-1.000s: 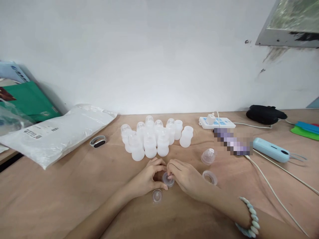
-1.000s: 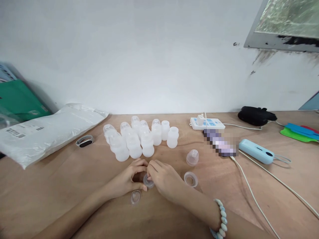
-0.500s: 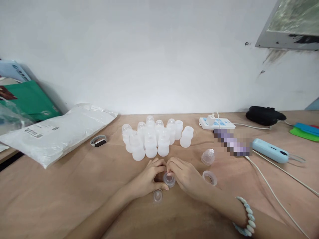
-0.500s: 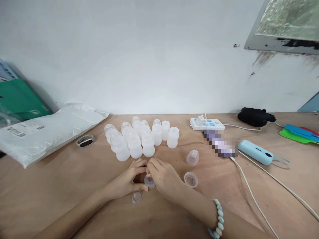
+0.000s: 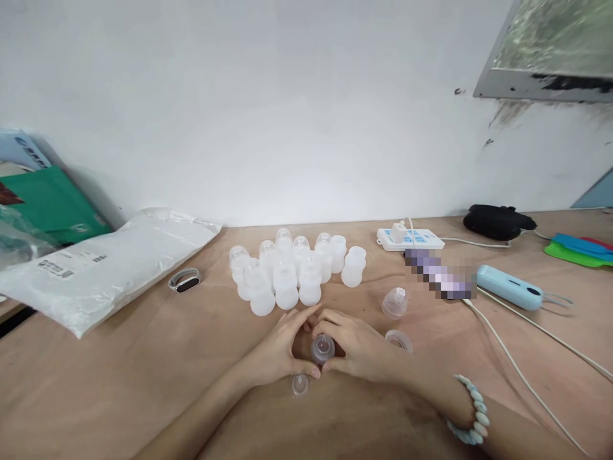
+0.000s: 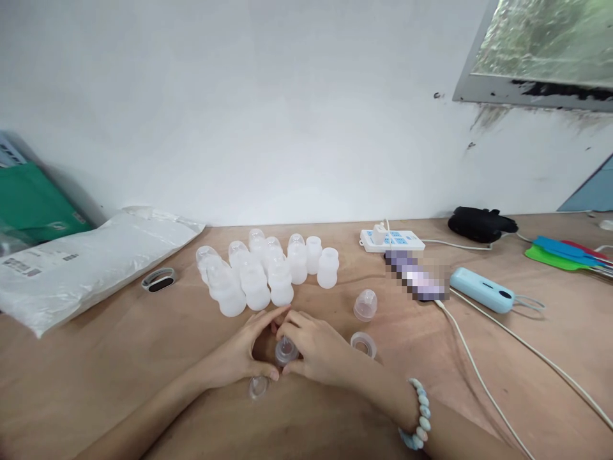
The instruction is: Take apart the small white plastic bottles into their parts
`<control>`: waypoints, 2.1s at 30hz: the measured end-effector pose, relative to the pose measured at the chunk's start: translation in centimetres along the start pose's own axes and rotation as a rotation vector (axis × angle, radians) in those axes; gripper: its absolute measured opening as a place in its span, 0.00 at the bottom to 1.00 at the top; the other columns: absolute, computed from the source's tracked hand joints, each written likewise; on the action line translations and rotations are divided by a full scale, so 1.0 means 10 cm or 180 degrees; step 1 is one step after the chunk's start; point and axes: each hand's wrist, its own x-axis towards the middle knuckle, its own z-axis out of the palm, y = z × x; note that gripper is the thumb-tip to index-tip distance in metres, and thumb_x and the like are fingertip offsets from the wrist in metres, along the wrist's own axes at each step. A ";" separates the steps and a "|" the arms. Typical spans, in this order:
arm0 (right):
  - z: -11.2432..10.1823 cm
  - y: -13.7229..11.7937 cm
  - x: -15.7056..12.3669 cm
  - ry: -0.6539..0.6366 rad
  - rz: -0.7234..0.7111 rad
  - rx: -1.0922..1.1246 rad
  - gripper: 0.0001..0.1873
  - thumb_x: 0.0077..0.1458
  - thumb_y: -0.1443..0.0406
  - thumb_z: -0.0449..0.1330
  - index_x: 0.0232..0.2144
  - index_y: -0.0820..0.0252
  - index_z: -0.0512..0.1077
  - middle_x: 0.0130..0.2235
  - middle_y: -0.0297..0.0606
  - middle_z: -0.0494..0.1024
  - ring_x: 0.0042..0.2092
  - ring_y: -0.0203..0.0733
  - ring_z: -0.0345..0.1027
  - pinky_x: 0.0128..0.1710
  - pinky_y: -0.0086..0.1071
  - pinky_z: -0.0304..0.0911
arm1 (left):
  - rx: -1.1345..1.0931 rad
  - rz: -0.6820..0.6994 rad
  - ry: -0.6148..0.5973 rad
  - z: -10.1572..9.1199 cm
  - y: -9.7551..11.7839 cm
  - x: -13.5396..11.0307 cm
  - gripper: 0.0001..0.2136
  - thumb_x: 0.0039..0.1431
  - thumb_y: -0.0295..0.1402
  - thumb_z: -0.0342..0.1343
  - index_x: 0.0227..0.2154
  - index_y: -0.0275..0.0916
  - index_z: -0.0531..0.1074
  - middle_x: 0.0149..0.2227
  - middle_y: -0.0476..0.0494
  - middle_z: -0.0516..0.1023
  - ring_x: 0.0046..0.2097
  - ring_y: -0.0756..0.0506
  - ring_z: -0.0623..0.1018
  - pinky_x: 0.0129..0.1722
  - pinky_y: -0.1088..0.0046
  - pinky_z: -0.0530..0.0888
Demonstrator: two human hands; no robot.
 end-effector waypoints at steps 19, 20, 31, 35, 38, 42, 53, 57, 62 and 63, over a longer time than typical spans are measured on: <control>-1.34 0.74 0.74 0.1567 0.0469 -0.0369 0.16 0.45 0.70 0.65 0.40 0.60 0.75 0.40 0.42 0.79 0.40 0.47 0.72 0.38 0.37 0.66 | -0.0611 0.0052 -0.0047 -0.02 -0.05 -0.02 0.32 0.57 0.35 0.61 0.62 0.47 0.55 0.50 0.43 0.72 0.49 0.42 0.68 0.50 0.61 0.62; -1.33 0.76 0.79 0.1466 0.0476 -0.0360 0.16 0.45 0.70 0.65 0.39 0.60 0.75 0.38 0.41 0.79 0.38 0.46 0.72 0.36 0.35 0.66 | -0.0601 0.0057 -0.0044 -0.02 -0.06 -0.02 0.31 0.57 0.35 0.61 0.62 0.47 0.55 0.50 0.43 0.72 0.49 0.42 0.68 0.50 0.61 0.62; -1.34 0.79 0.76 0.1985 0.0477 -0.0048 0.18 0.44 0.67 0.67 0.41 0.61 0.72 0.35 0.39 0.79 0.33 0.41 0.72 0.30 0.32 0.66 | -0.0542 0.0100 0.0016 -0.03 -0.05 -0.02 0.28 0.58 0.36 0.61 0.60 0.46 0.59 0.48 0.44 0.74 0.49 0.42 0.69 0.51 0.61 0.64; -1.48 0.66 0.48 0.2926 0.0445 0.0139 0.18 0.50 0.65 0.64 0.44 0.61 0.68 0.42 0.42 0.77 0.42 0.44 0.73 0.40 0.37 0.70 | -0.0575 0.0094 0.0057 -0.01 -0.05 -0.03 0.27 0.59 0.37 0.60 0.60 0.47 0.60 0.49 0.43 0.73 0.49 0.42 0.69 0.50 0.62 0.64; -1.42 0.41 0.21 0.3379 0.0044 0.0922 0.17 0.48 0.64 0.67 0.41 0.57 0.69 0.40 0.38 0.77 0.43 0.44 0.74 0.42 0.38 0.71 | -0.0656 0.0095 0.0102 0.00 -0.05 -0.03 0.27 0.60 0.40 0.60 0.60 0.47 0.59 0.50 0.43 0.72 0.49 0.41 0.69 0.50 0.61 0.64; -0.99 0.11 -0.07 0.2809 -0.0101 0.1755 0.18 0.47 0.63 0.70 0.41 0.55 0.71 0.40 0.37 0.78 0.42 0.44 0.75 0.42 0.38 0.72 | -0.1105 0.0446 0.0233 0.02 -0.06 -0.02 0.35 0.56 0.54 0.59 0.62 0.45 0.57 0.49 0.40 0.74 0.48 0.40 0.70 0.49 0.61 0.63; -0.29 0.20 -0.15 0.1388 -0.0186 0.2256 0.25 0.50 0.64 0.71 0.50 0.50 0.71 0.51 0.39 0.78 0.55 0.48 0.69 0.54 0.44 0.65 | -0.2265 -0.0239 0.0312 0.03 0.04 -0.01 0.26 0.58 0.57 0.53 0.40 0.34 0.73 0.25 0.48 0.73 0.27 0.47 0.70 0.33 0.70 0.69; -0.35 0.20 -0.17 0.1326 -0.0384 0.1811 0.22 0.49 0.62 0.71 0.48 0.49 0.74 0.52 0.39 0.74 0.53 0.48 0.68 0.48 0.41 0.67 | -0.2511 -0.0431 0.0082 0.03 0.00 0.01 0.29 0.58 0.60 0.47 0.28 0.35 0.72 0.17 0.51 0.66 0.20 0.50 0.64 0.25 0.72 0.66; -0.38 0.13 -0.23 0.1341 -0.0505 0.1282 0.17 0.53 0.64 0.69 0.46 0.48 0.74 0.47 0.37 0.75 0.50 0.45 0.69 0.48 0.40 0.67 | -0.2615 -0.0887 -0.0209 -0.01 -0.01 -0.04 0.30 0.58 0.62 0.42 0.25 0.37 0.69 0.12 0.56 0.58 0.16 0.52 0.56 0.18 0.74 0.61; -0.39 0.12 -0.24 0.1372 -0.0556 0.1122 0.16 0.55 0.64 0.67 0.47 0.48 0.74 0.47 0.37 0.76 0.50 0.45 0.69 0.48 0.40 0.66 | -0.2585 -0.0974 -0.0247 -0.02 0.00 -0.05 0.30 0.58 0.63 0.42 0.25 0.37 0.69 0.12 0.56 0.58 0.15 0.52 0.55 0.17 0.74 0.60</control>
